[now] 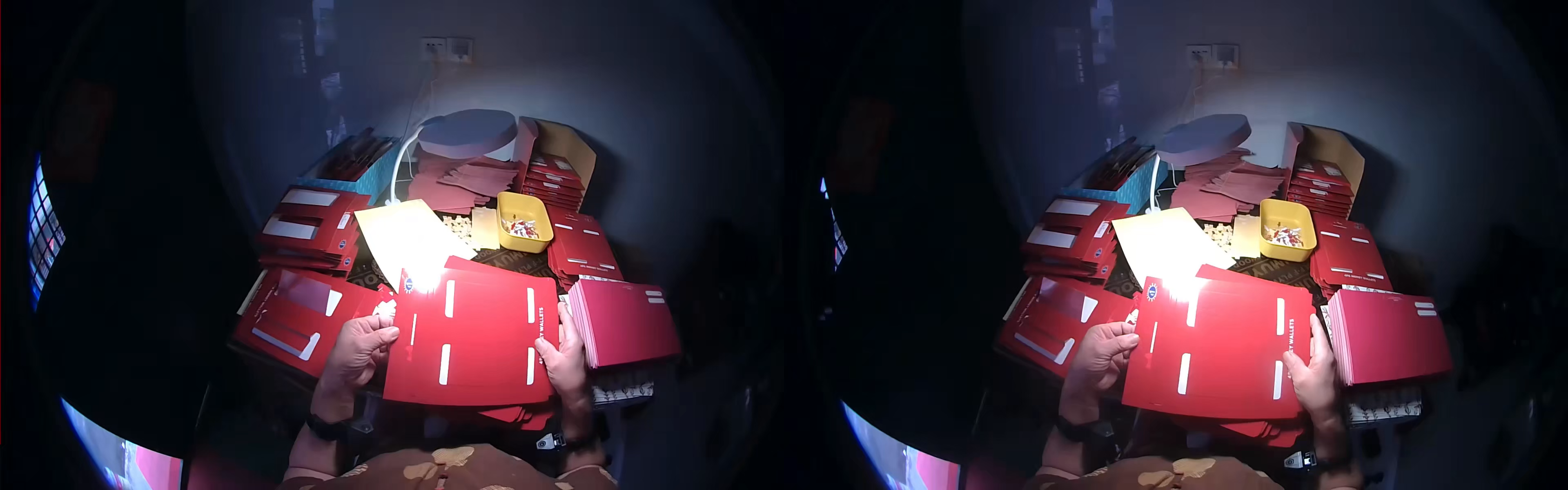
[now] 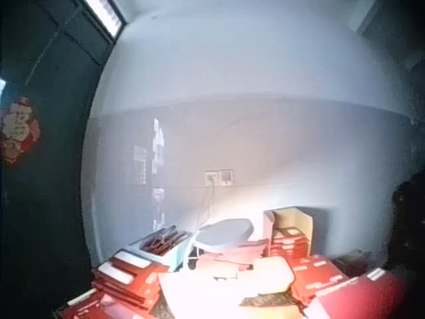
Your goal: The recorder is assembling small red money wallets or folders by inserting tabs into slots.
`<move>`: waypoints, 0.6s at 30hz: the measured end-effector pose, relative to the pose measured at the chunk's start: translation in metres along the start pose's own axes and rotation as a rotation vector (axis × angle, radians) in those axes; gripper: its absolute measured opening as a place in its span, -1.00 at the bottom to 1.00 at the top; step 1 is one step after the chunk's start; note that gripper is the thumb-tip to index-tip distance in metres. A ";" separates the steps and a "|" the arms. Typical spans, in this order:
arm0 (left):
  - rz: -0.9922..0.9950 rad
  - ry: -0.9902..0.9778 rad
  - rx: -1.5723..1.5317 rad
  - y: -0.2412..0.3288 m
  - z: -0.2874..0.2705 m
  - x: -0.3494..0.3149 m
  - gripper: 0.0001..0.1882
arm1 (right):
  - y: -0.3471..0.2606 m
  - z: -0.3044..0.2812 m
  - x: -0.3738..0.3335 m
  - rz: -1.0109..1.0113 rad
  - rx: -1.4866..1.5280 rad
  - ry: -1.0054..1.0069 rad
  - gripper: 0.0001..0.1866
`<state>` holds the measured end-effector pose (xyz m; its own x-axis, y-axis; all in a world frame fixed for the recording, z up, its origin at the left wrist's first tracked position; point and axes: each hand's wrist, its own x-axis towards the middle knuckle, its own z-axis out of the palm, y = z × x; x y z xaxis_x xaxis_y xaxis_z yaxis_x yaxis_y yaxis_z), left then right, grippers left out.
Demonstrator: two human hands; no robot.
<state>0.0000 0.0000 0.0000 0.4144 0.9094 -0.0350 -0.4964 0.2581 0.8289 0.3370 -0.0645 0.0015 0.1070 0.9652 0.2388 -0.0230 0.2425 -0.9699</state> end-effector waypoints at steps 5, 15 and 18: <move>-0.017 0.050 -0.004 -0.008 0.015 0.000 -0.85 | -0.043 0.026 -0.008 -0.227 -1.301 0.192 -0.34; -0.103 -0.025 -0.007 -0.007 0.033 0.003 -0.89 | -0.048 0.109 0.001 -0.417 -0.532 -0.370 -0.64; -0.148 -0.082 -0.040 -0.013 0.028 0.005 -0.88 | -0.040 0.113 0.004 -0.411 -0.517 -0.343 -0.68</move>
<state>0.0299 -0.0080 0.0050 0.5450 0.8315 -0.1079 -0.4546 0.4011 0.7952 0.2258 -0.0588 0.0468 -0.3119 0.8038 0.5066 0.4316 0.5949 -0.6781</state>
